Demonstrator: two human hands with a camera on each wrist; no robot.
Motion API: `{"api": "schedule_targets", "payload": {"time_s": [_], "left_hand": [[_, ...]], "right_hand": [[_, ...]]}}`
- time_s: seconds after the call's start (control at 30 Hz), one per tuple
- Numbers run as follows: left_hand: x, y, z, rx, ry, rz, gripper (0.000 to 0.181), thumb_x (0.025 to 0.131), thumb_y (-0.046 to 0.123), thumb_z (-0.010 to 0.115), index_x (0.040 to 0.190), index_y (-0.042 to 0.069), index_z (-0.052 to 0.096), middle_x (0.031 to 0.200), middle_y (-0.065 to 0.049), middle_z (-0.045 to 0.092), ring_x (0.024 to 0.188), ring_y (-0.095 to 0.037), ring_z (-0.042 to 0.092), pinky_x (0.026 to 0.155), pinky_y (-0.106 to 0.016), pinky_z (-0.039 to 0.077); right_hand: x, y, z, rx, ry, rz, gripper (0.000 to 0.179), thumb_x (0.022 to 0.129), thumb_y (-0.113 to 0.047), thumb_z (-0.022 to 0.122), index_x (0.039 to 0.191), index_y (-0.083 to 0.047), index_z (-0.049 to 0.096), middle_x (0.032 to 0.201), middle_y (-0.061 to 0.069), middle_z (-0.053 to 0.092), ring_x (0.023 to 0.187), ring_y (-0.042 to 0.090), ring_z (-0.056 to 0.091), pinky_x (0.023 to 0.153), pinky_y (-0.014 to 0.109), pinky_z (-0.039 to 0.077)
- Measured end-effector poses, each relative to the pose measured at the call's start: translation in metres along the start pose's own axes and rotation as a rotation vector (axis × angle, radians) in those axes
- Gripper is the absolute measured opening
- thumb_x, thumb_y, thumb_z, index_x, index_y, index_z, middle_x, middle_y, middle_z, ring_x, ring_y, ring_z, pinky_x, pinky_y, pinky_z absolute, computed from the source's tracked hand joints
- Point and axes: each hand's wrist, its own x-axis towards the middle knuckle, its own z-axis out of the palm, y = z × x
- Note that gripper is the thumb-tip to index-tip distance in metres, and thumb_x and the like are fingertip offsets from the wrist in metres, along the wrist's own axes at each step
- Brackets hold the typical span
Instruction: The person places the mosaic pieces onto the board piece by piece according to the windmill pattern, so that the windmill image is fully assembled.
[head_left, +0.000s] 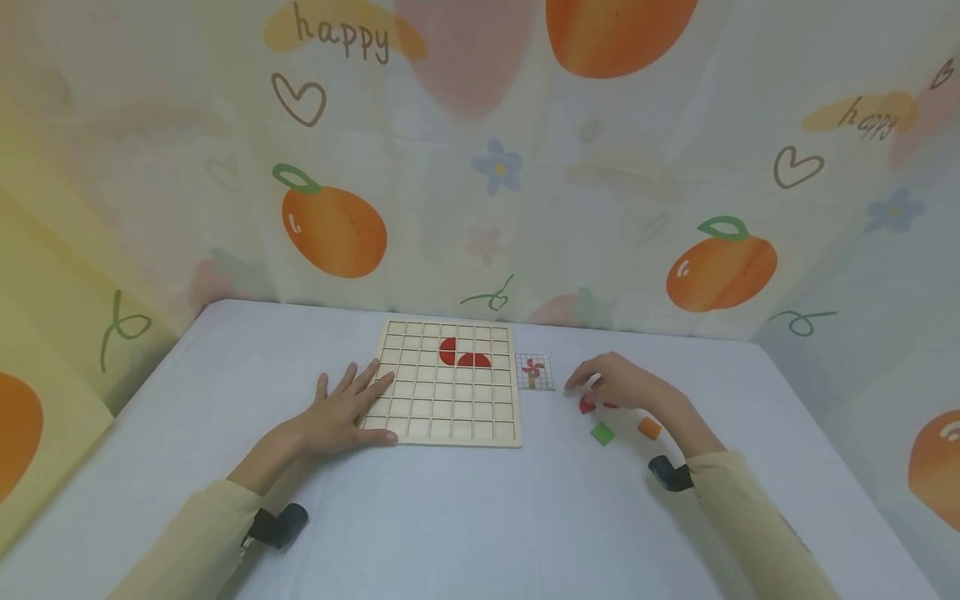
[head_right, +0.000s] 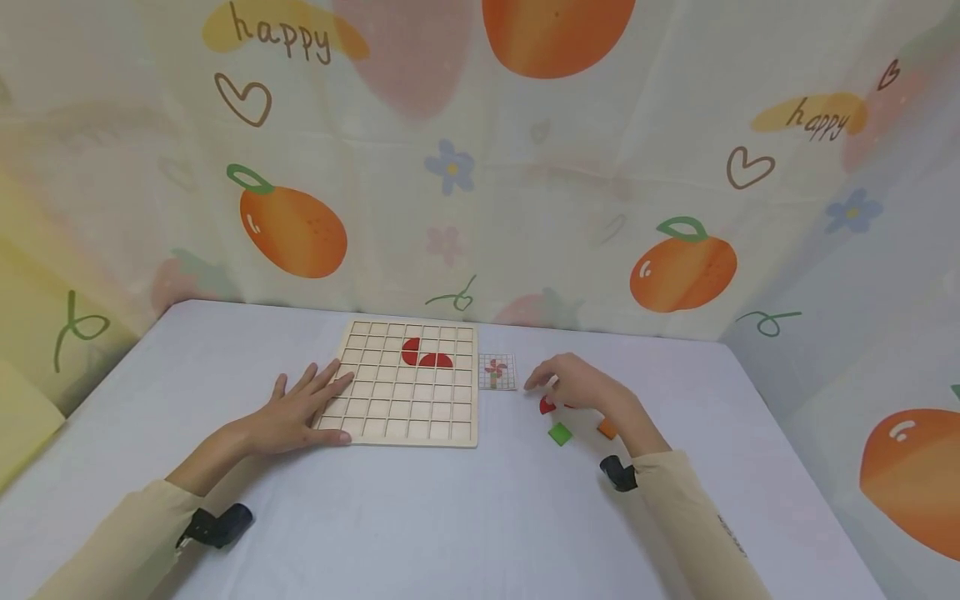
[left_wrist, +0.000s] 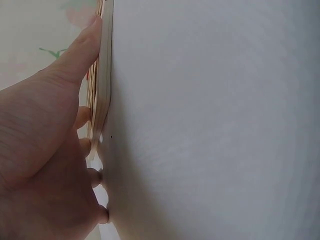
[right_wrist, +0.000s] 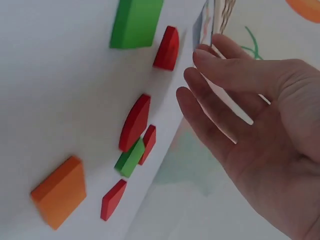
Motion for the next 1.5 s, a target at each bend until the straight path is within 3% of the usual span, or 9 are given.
{"api": "schedule_targets", "payload": {"time_s": [0.13,0.23,0.4,0.63,0.9,1.07,1.3,1.5], "left_hand": [[0.000,-0.001,0.001,0.001,-0.002,-0.002,0.098,0.082,0.058,0.070,0.155,0.007,0.027,0.161,-0.024,0.010,0.144,-0.053,0.000,0.104,-0.075,-0.008],[0.000,-0.002,0.001,0.003,-0.002,-0.006,0.098,0.082,0.058,0.069,0.155,0.007,0.027,0.161,-0.023,0.010,0.144,-0.052,0.000,0.104,-0.074,-0.008],[0.000,-0.002,0.002,0.001,-0.004,-0.004,0.098,0.082,0.059,0.069,0.155,0.008,0.026,0.162,-0.023,0.009,0.145,-0.052,-0.001,0.105,-0.074,-0.009],[-0.001,-0.002,0.002,-0.006,-0.006,-0.004,0.098,0.083,0.059,0.069,0.155,0.008,0.026,0.162,-0.022,0.008,0.145,-0.052,-0.001,0.105,-0.073,-0.009],[-0.001,-0.001,0.001,-0.006,0.000,-0.009,0.098,0.083,0.058,0.069,0.155,0.008,0.026,0.162,-0.022,0.008,0.145,-0.052,-0.001,0.105,-0.073,-0.010],[0.000,-0.002,0.001,0.004,0.000,-0.011,0.098,0.083,0.059,0.068,0.155,0.008,0.026,0.162,-0.022,0.009,0.145,-0.052,0.000,0.105,-0.073,-0.009],[0.000,-0.003,0.002,0.002,0.000,-0.008,0.099,0.083,0.061,0.067,0.155,0.008,0.026,0.162,-0.021,0.008,0.145,-0.051,-0.001,0.105,-0.073,-0.009],[0.001,-0.004,0.003,0.012,-0.002,-0.008,0.099,0.083,0.062,0.067,0.156,0.009,0.025,0.162,-0.021,0.008,0.145,-0.051,-0.001,0.105,-0.073,-0.009]], "right_hand": [[-0.005,0.007,0.004,0.016,-0.046,-0.060,0.037,0.086,0.011,0.059,0.112,-0.010,0.072,0.116,0.005,0.068,0.110,0.028,0.061,0.093,0.043,0.052],[-0.007,0.009,0.007,0.037,-0.057,-0.079,0.040,0.084,0.014,0.059,0.112,-0.011,0.072,0.114,0.002,0.068,0.111,0.027,0.059,0.096,0.045,0.050],[-0.008,0.009,0.009,0.008,-0.023,-0.096,0.035,0.083,0.013,0.065,0.108,-0.010,0.073,0.107,0.002,0.068,0.104,0.025,0.061,0.093,0.044,0.052],[-0.004,0.007,0.008,-0.051,0.001,-0.016,0.026,0.083,0.001,0.074,0.106,-0.010,0.074,0.100,-0.001,0.069,0.093,0.018,0.062,0.086,0.036,0.054],[-0.002,0.003,0.004,-0.131,0.027,0.061,0.013,0.081,-0.007,0.079,0.093,-0.012,0.076,0.088,-0.003,0.067,0.084,0.016,0.059,0.081,0.034,0.055],[-0.001,0.002,0.001,-0.144,0.020,0.054,0.012,0.080,-0.008,0.080,0.090,-0.013,0.076,0.086,-0.003,0.069,0.083,0.016,0.060,0.080,0.034,0.055],[0.002,0.001,-0.004,-0.140,0.003,0.036,0.006,0.080,-0.011,0.081,0.085,-0.012,0.077,0.079,-0.004,0.069,0.073,0.015,0.056,0.069,0.028,0.052],[0.003,-0.002,-0.005,-0.098,0.000,0.063,0.006,0.083,-0.011,0.078,0.088,-0.014,0.076,0.082,-0.004,0.069,0.076,0.016,0.057,0.069,0.028,0.053]]}}
